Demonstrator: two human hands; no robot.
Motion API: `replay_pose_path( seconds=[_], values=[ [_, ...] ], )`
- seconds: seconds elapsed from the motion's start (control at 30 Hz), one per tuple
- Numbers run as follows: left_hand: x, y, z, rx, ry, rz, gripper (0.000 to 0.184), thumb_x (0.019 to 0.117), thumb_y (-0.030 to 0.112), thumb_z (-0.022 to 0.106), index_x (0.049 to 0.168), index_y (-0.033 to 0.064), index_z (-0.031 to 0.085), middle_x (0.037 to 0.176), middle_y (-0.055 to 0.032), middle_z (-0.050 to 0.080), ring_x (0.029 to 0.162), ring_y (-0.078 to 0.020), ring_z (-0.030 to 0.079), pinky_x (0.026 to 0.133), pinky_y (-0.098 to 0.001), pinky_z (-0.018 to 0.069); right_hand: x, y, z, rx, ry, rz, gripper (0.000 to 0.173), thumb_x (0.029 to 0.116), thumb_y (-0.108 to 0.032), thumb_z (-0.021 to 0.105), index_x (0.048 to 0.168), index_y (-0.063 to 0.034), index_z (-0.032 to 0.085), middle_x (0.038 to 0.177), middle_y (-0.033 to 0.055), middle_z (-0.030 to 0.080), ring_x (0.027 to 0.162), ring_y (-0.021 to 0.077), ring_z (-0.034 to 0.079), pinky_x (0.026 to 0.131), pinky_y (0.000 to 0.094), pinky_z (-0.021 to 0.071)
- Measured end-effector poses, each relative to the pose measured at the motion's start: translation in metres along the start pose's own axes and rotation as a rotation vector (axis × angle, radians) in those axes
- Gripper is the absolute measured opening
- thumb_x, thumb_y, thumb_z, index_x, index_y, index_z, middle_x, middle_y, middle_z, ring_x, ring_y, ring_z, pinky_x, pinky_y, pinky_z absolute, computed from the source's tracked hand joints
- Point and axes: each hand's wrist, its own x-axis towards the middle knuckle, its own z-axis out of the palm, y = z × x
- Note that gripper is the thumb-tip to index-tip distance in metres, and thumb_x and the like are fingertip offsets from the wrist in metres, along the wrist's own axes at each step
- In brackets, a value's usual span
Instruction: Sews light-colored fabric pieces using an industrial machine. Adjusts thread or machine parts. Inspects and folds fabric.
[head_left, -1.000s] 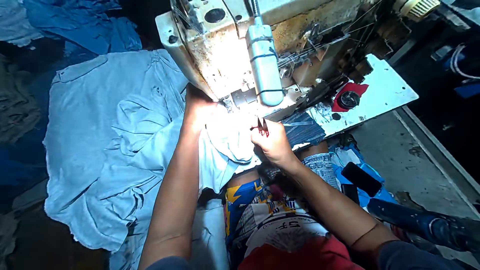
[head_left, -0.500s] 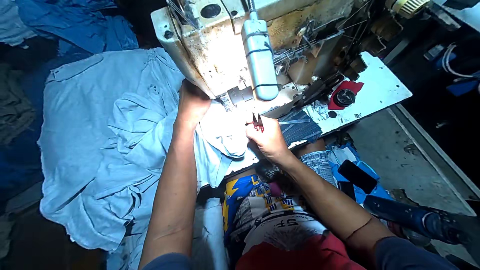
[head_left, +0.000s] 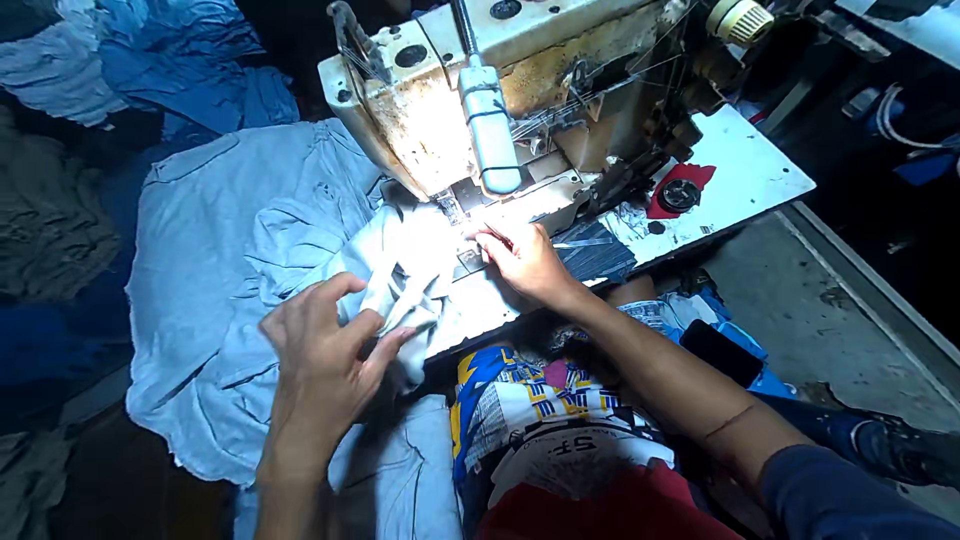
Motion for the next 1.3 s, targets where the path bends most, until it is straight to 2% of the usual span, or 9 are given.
replay_pose_path(
  seconds=[0.17,0.27,0.33,0.47,0.53,0.6,0.73,0.8,1.3],
  values=[
    [-0.004,0.034,-0.025,-0.229,0.071,0.140,0.027,0.0951,0.045,0.070,0.088,0.0189,0.072,0.137,-0.0071,0.058,0.128,-0.0261,0.049,0.107,-0.0522,0.0328,0.029,0.005,0.000,-0.047,-0.188,-0.306,0.032,0.0972,-0.003,0.059,0.124,-0.0090,0.074,0.123,0.0084,0.071,0.115,0.0160,0.066,0.102,0.0364,0.0538],
    [0.003,0.043,-0.014,-0.430,0.071,0.218,0.018,0.0935,0.030,0.076,0.088,0.0129,0.072,0.130,-0.0087,0.062,0.122,-0.0236,0.059,0.103,-0.0432,0.0511,0.020,-0.006,-0.010,0.102,-0.380,-0.276,0.019,0.0967,-0.003,0.065,0.110,-0.0074,0.078,0.101,0.0035,0.076,0.093,0.0091,0.070,0.087,0.0307,0.0587],
    [0.006,0.045,0.001,-0.546,0.094,0.238,0.019,0.0938,0.024,0.077,0.088,0.0069,0.069,0.121,-0.0111,0.065,0.107,-0.0184,0.066,0.090,-0.0343,0.0583,0.009,-0.011,-0.019,0.137,-0.433,-0.319,0.014,0.0953,-0.002,0.067,0.104,-0.0054,0.077,0.100,0.0038,0.073,0.095,0.0105,0.068,0.088,0.0314,0.0583],
    [0.011,0.049,0.059,-0.487,0.194,0.197,0.033,0.0876,0.041,0.082,0.101,0.0126,0.072,0.106,-0.0063,0.066,0.097,-0.0168,0.063,0.085,-0.0346,0.0538,-0.034,-0.004,-0.019,0.135,-0.334,-0.253,0.013,0.0980,-0.002,0.064,0.104,-0.0019,0.075,0.103,0.0059,0.073,0.098,0.0121,0.070,0.089,0.0321,0.0612],
    [0.016,0.044,0.092,-0.273,0.150,0.178,0.050,0.0887,0.051,0.076,0.128,0.0208,0.068,0.126,-0.0088,0.062,0.113,-0.0258,0.057,0.098,-0.0469,0.0434,-0.051,0.001,-0.013,0.198,-0.260,-0.147,0.013,0.1000,-0.004,0.063,0.104,-0.0011,0.074,0.103,0.0062,0.073,0.098,0.0126,0.070,0.089,0.0323,0.0612],
    [0.021,0.034,0.117,-0.108,0.122,0.179,0.049,0.0909,0.030,0.066,0.139,0.0230,0.064,0.141,-0.0109,0.059,0.125,-0.0331,0.054,0.106,-0.0566,0.0355,-0.061,0.002,-0.008,0.249,-0.187,-0.050,0.012,0.1001,-0.005,0.063,0.103,-0.0005,0.074,0.102,0.0065,0.073,0.095,0.0127,0.070,0.086,0.0309,0.0611],
    [0.034,0.027,0.112,-0.050,0.190,0.200,0.019,0.0899,0.013,0.064,0.104,0.0146,0.076,0.125,-0.0079,0.070,0.112,-0.0319,0.060,0.104,-0.0576,0.0347,-0.066,0.000,-0.007,0.292,-0.091,0.083,0.011,0.0988,-0.008,0.066,0.101,-0.0017,0.075,0.098,0.0058,0.073,0.088,0.0106,0.069,0.079,0.0267,0.0592],
    [0.040,0.029,0.101,-0.027,0.169,0.205,0.016,0.0904,0.014,0.063,0.098,0.0133,0.076,0.119,-0.0070,0.071,0.108,-0.0314,0.061,0.103,-0.0572,0.0338,-0.064,-0.001,-0.007,0.324,-0.068,0.116,0.010,0.0978,-0.008,0.068,0.100,-0.0015,0.075,0.096,0.0061,0.073,0.084,0.0102,0.068,0.076,0.0259,0.0582],
    [0.088,-0.007,0.077,0.069,0.096,0.264,0.020,0.0898,0.000,0.057,0.097,0.0038,0.076,0.116,-0.0118,0.071,0.117,-0.0346,0.061,0.111,-0.0609,0.0328,-0.014,0.010,0.014,0.326,0.039,0.130,0.007,0.0954,-0.005,0.070,0.102,-0.0020,0.069,0.079,0.0062,0.065,0.059,0.0115,0.056,0.052,0.0260,0.0493]
  ],
)
